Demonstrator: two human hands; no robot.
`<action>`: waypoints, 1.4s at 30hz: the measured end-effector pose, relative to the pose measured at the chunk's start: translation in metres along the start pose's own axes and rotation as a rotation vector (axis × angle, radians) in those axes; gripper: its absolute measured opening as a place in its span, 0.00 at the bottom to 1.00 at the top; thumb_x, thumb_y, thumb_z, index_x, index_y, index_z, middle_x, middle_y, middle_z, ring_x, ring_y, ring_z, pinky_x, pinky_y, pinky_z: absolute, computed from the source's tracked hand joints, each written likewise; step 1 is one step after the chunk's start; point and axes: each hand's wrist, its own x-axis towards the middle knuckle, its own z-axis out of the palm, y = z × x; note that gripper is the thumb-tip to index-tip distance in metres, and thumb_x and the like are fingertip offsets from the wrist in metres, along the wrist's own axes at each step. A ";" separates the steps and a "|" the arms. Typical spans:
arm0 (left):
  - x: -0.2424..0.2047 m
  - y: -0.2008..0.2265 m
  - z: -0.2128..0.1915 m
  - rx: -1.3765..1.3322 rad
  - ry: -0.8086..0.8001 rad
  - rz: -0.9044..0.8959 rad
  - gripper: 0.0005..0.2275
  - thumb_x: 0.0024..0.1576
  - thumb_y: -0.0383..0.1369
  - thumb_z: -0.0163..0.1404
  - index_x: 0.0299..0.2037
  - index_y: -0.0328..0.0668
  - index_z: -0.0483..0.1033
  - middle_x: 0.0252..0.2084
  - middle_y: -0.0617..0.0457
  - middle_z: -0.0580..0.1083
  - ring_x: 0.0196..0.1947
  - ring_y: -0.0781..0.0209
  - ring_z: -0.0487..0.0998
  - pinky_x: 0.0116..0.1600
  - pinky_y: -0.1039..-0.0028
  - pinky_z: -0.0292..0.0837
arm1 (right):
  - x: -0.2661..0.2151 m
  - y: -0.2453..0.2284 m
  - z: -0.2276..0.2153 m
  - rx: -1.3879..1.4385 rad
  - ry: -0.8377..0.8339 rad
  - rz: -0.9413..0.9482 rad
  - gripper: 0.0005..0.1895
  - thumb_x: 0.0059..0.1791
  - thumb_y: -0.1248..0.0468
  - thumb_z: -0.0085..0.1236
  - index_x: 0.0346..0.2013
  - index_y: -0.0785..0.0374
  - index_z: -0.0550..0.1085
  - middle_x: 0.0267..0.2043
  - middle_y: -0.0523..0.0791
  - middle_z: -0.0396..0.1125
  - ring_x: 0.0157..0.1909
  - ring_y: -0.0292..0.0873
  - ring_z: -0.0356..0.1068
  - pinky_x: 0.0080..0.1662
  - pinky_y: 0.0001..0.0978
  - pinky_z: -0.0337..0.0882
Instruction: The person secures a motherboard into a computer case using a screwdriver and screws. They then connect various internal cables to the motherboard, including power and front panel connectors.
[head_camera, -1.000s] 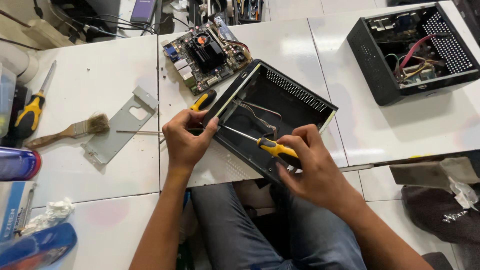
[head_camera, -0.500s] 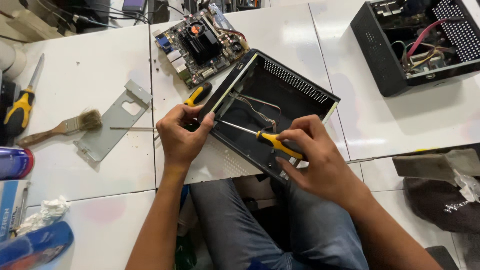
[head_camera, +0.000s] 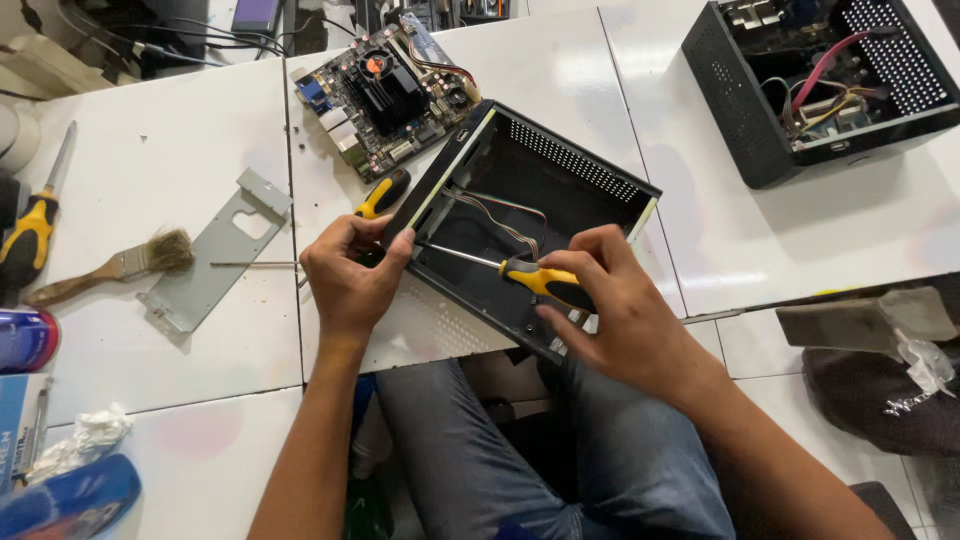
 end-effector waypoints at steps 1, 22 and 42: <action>0.000 -0.001 0.000 0.002 0.001 0.015 0.15 0.56 0.38 0.69 0.40 0.30 0.84 0.30 0.38 0.80 0.30 0.50 0.84 0.36 0.65 0.83 | -0.003 0.003 0.000 0.043 -0.021 0.006 0.19 0.49 0.69 0.66 0.55 0.66 0.77 0.43 0.53 0.68 0.42 0.61 0.75 0.44 0.49 0.78; -0.001 -0.009 0.002 -0.005 0.021 0.043 0.16 0.54 0.40 0.70 0.38 0.33 0.85 0.28 0.40 0.79 0.27 0.52 0.83 0.34 0.67 0.82 | 0.005 0.009 -0.004 0.050 0.040 -0.023 0.16 0.45 0.70 0.74 0.47 0.64 0.82 0.42 0.51 0.73 0.37 0.55 0.79 0.40 0.42 0.80; -0.002 -0.008 0.003 0.014 0.025 0.066 0.15 0.54 0.40 0.69 0.37 0.33 0.84 0.28 0.40 0.79 0.27 0.52 0.84 0.34 0.68 0.81 | 0.008 0.009 -0.006 -0.066 -0.147 -0.036 0.15 0.55 0.65 0.60 0.55 0.69 0.79 0.36 0.57 0.74 0.38 0.62 0.78 0.39 0.51 0.79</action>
